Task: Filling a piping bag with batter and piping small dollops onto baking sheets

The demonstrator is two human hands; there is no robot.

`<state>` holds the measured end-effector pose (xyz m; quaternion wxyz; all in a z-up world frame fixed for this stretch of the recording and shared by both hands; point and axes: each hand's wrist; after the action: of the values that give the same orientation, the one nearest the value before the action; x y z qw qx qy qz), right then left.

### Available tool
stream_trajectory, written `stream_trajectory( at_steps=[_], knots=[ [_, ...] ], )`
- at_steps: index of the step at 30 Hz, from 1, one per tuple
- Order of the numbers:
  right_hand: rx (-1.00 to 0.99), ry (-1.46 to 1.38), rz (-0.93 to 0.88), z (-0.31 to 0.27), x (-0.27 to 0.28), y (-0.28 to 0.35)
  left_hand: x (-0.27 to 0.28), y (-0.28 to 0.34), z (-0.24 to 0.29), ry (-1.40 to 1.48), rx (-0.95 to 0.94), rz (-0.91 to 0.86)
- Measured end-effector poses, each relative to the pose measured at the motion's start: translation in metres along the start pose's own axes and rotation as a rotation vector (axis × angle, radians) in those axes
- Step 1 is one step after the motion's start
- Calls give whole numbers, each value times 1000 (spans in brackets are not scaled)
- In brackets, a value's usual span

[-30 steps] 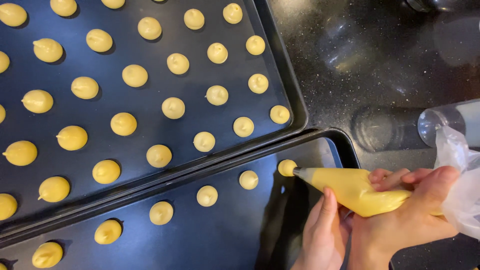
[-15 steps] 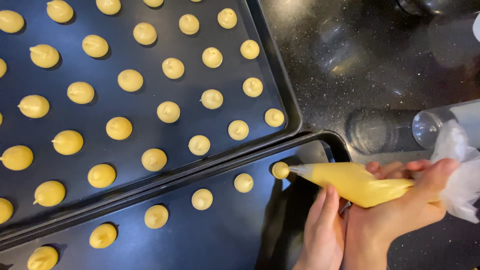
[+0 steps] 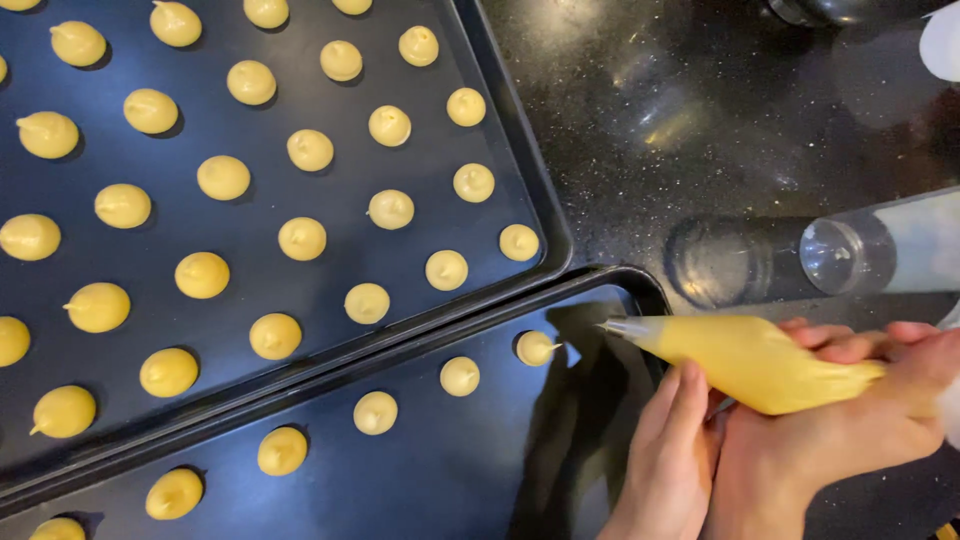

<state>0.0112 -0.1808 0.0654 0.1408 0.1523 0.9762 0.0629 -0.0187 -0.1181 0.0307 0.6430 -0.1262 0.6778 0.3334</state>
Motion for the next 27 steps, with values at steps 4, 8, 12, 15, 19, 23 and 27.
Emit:
stream_trajectory(
  at_steps=[4,8,12,15,19,23,27],
  knots=[
    [291,131,-218,20,13,-12,16,-14,-25,146,8,165],
    [358,153,-281,32,19,-25,27,-18,-31,153,49,249],
    [376,189,-264,28,17,-23,27,-18,-32,141,55,219],
    [320,147,-218,24,17,-24,28,-17,-37,145,49,193],
    [300,122,-193,21,20,-28,29,-17,-43,163,41,151],
    [289,124,-232,20,20,-27,26,-14,-39,134,44,188],
    [312,157,-210,21,15,-25,20,-13,-31,118,7,107]
  ],
)
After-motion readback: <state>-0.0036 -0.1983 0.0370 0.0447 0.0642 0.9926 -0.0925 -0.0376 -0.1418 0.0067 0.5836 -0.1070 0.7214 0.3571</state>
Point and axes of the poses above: each hand's wrist, its own y-axis away from the middle knuckle, its own x-axis out of the back of the hand, z = x × y, and after that the axes turned 8 degrees about -x, right-handed
